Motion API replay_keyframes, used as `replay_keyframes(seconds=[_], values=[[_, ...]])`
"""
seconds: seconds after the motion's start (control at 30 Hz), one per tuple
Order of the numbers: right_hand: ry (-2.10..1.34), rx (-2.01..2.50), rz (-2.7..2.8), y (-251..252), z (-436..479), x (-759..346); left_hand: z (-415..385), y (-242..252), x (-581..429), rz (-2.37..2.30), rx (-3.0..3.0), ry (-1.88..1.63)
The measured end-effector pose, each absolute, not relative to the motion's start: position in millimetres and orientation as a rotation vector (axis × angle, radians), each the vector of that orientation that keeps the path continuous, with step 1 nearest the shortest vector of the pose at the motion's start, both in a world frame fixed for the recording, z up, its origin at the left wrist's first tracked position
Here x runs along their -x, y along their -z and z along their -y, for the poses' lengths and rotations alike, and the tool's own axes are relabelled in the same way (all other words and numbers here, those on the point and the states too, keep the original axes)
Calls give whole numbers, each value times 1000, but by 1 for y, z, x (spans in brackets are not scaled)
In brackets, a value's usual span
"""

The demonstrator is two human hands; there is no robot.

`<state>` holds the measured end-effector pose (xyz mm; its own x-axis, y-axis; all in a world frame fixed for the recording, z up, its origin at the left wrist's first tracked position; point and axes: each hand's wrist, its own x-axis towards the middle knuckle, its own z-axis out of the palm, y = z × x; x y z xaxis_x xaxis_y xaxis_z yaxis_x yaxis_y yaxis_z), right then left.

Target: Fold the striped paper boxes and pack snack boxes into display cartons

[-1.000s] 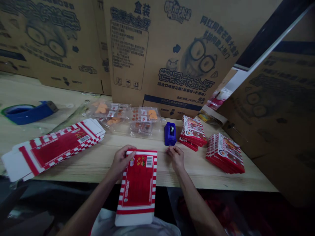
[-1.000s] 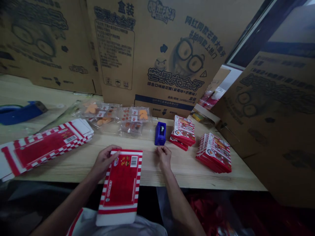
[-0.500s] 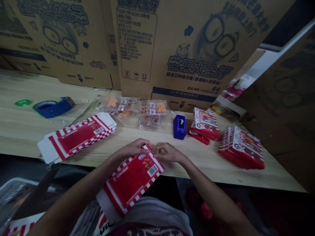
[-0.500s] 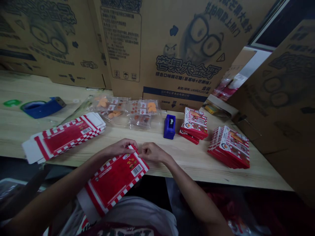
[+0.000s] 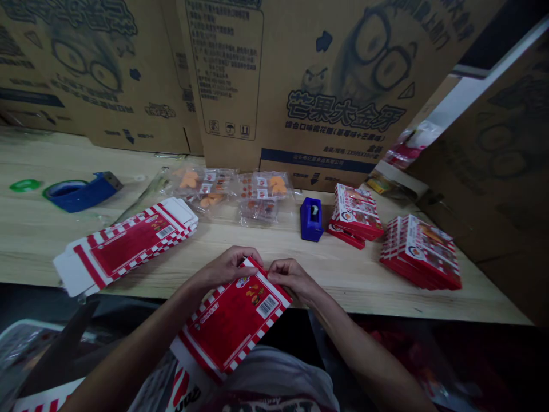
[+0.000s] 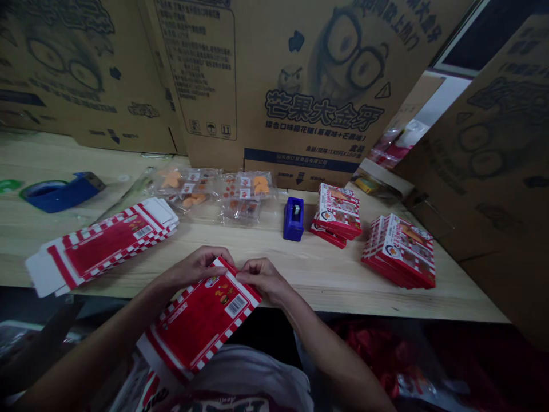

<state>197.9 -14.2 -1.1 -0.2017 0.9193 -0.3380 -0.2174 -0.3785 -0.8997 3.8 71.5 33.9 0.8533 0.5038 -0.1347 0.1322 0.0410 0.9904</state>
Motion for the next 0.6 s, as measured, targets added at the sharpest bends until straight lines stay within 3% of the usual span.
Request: replay_keyframes(seconds=[0.1,0.3,0.5,0.6], values=[[-1939,949,602,0,19,-188,-68,-46,2,-490,-1590,-348],[-2022,771,456,0,3,-171,-71,-46,25,-607,-1415,-642],[-1475,1091,722,-16,-92,-198,-58,-4,73,-1169,-812,-1207],[-1262,1151,627,-17,-140,-215,-41,27,102,-1469,-1103,-1217]])
